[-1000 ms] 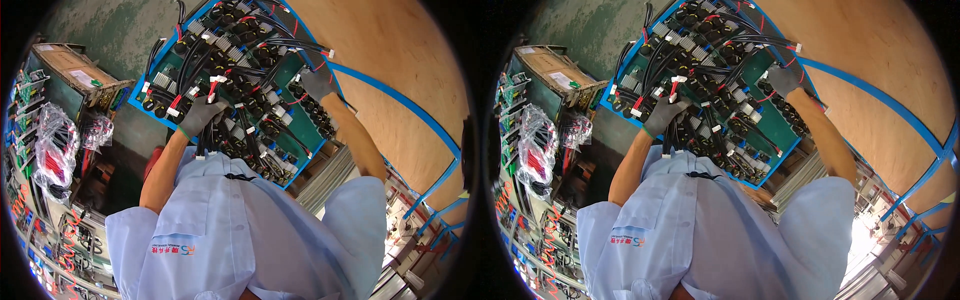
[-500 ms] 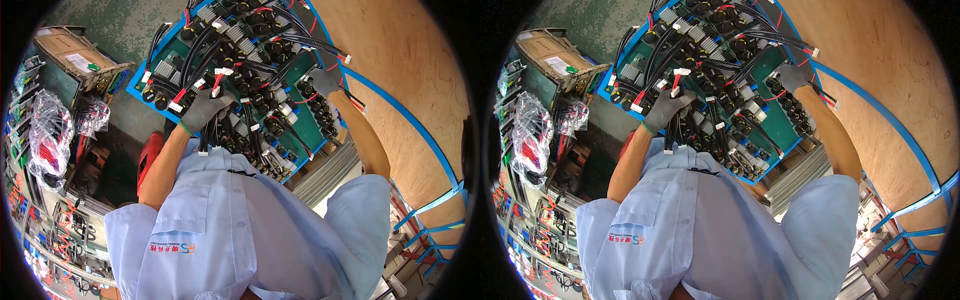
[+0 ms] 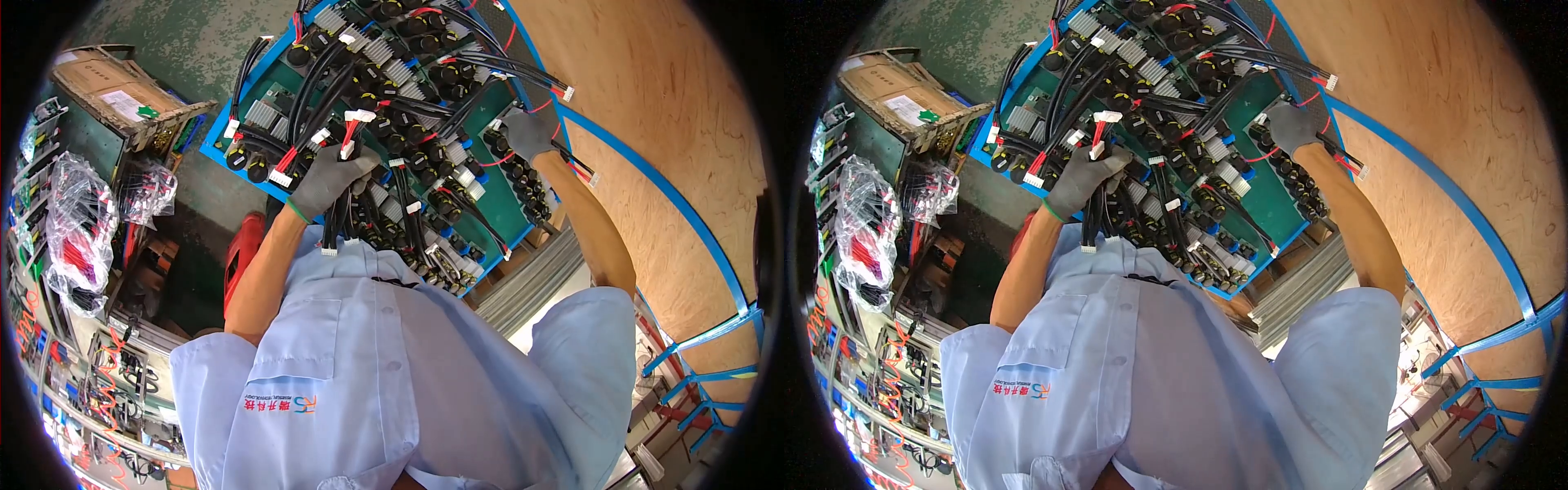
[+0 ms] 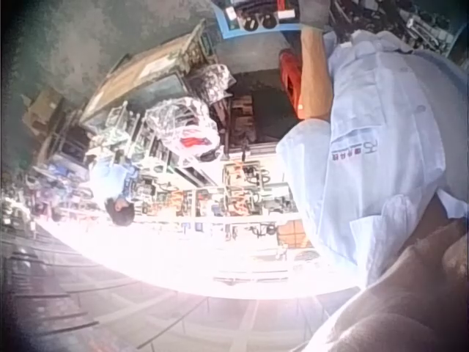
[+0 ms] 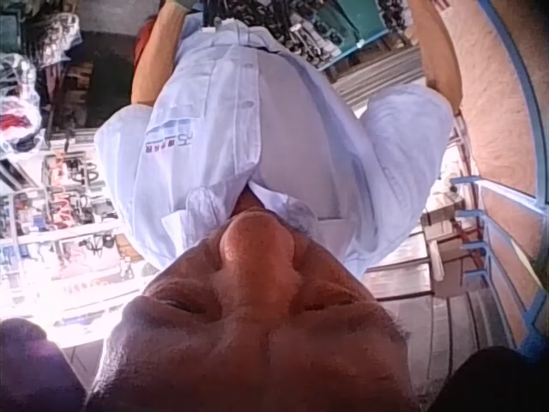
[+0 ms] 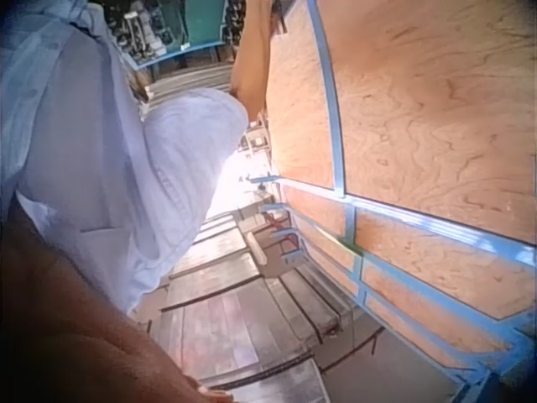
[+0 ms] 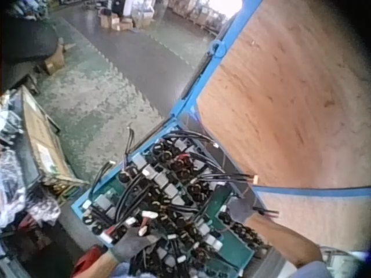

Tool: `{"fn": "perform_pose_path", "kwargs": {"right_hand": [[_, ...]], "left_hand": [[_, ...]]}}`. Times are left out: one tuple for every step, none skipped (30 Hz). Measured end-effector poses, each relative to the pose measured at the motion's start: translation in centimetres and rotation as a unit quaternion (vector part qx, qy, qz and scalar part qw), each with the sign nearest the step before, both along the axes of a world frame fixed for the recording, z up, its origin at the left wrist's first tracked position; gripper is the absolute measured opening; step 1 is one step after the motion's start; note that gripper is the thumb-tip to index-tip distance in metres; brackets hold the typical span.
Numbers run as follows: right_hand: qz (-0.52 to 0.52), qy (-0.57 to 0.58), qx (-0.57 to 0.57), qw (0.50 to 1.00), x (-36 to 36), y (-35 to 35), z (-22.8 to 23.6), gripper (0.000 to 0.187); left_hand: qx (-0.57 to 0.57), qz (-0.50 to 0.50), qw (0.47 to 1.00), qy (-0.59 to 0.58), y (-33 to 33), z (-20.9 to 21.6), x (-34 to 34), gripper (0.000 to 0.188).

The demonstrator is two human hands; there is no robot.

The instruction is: Connecting wiring harnesses to electronic units mounted on a rack.

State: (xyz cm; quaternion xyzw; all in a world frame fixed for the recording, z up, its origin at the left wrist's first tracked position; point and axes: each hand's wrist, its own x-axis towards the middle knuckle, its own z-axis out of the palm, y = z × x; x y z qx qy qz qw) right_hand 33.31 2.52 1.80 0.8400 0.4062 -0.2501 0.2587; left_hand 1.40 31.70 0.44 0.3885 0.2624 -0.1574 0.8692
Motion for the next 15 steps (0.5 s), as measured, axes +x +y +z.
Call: {"fn": "perform_pose_path", "kwargs": {"right_hand": [[0.003, -0.001, -0.004, 1.0, 0.1, -0.1, -0.1, 0.016], [0.003, 0.0, -0.004, 1.0, 0.1, -0.2, -0.1, 0.016], [0.011, -0.001, -0.004, 1.0, 0.1, -0.2, -0.2, 0.016], [0.018, -0.002, -0.005, 1.0, 0.1, -0.3, -0.2, 0.016], [0.019, -0.001, -0.005, 1.0, -0.1, 0.2, -0.1, 0.016], [0.018, -0.009, 0.002, 1.0, -0.4, 0.7, 0.0, 0.016], [0.017, -0.016, 0.009, 1.0, -0.7, 1.2, 0.1, 0.016], [0.018, -0.015, 0.009, 1.0, -1.1, 2.1, 0.4, 0.016], [0.016, -0.02, -0.005, 1.0, -1.5, 3.0, 0.7, 0.015], [0.014, -0.026, -0.018, 0.999, -1.7, 3.4, 0.8, 0.015], [0.013, -0.024, -0.019, 0.999, -1.6, 3.2, 0.6, 0.015], [0.007, -0.014, -0.017, 1.0, -1.4, 2.9, 0.5, 0.015], [0.001, -0.003, -0.016, 1.0, -1.3, 2.7, 0.3, 0.015], [0.001, 0.0, -0.017, 1.0, -1.2, 2.8, 0.2, 0.015], [0.011, 0.01, -0.012, 1.0, -1.1, 2.9, 0.2, 0.015]], "left_hand": [[0.002, 0.006, 1.0, -0.002, -0.1, 0.0, 0.0, 0.02], [0.002, 0.006, 1.0, -0.001, 0.0, 0.0, 0.0, 0.02], [0.004, -0.001, 1.0, -0.005, 0.0, -0.2, 0.0, 0.021], [0.006, -0.008, 1.0, -0.009, 0.1, -0.2, 0.0, 0.021], [0.006, -0.007, 1.0, -0.008, 0.1, -0.1, 0.0, 0.021], [0.009, -0.012, 1.0, -0.002, 0.2, 0.1, 0.1, 0.021], [0.012, -0.016, 1.0, 0.005, 0.2, 0.2, 0.1, 0.022], [0.012, -0.014, 1.0, 0.006, 0.2, 0.1, 0.0, 0.022], [0.011, -0.006, 1.0, -0.001, 0.1, -0.1, -0.1, 0.023], [0.011, 0.002, 1.0, -0.007, 0.1, -0.2, -0.2, 0.023], [0.01, 0.001, 1.0, -0.006, 0.0, -0.1, -0.2, 0.023], [0.008, -0.001, 1.0, 0.001, 0.0, -0.1, -0.1, 0.023], [0.005, -0.003, 1.0, 0.009, 0.0, 0.0, 0.0, 0.023], [0.005, -0.004, 1.0, 0.012, 0.1, 0.1, 0.1, 0.023], [0.01, -0.006, 1.0, 0.01, 0.1, 0.1, 0.2, 0.022]]}}
